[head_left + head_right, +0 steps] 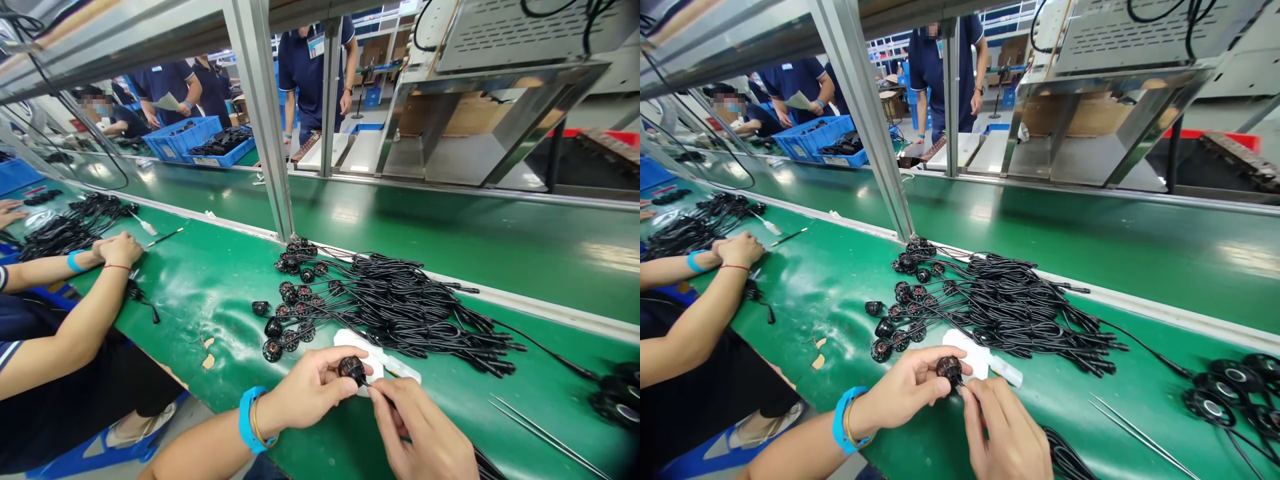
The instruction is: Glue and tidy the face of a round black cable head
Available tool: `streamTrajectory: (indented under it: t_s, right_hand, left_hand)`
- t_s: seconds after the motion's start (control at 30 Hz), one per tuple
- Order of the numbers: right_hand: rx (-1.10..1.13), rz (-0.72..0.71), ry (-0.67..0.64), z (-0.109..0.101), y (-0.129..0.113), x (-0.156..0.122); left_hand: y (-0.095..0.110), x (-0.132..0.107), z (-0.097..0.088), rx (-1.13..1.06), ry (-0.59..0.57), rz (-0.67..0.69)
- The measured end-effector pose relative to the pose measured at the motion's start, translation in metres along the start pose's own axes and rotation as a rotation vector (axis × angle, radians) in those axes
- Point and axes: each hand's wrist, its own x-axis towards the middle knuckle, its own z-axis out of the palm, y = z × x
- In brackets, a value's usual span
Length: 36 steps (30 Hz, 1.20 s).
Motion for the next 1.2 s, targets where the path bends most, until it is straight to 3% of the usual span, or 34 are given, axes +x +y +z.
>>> streamTrajectory:
  t_s: [0.3,0.7,1.0,1.2]
  right_hand:
    - [-0.010,-0.002,0.020,0.004,-0.004,-0.001]
    - [0.154,-0.015,-0.003,-0.005,0.006,-0.001]
    - [0.047,-0.018,0.018,0.003,0.005,-0.002]
    - [0.042,-0.028,0.026,0.003,0.005,0.000]
  left_hand:
    - [-0.001,0.004,-0.004,0.033,-0.025,-0.018]
    - [-0.010,0.006,-0.010,-0.183,-0.091,-0.008]
    - [-0.008,0.002,-0.005,-0.002,0.004,0.090]
    - [-0.008,0.002,-0.009,-0.013,-0.062,0.041]
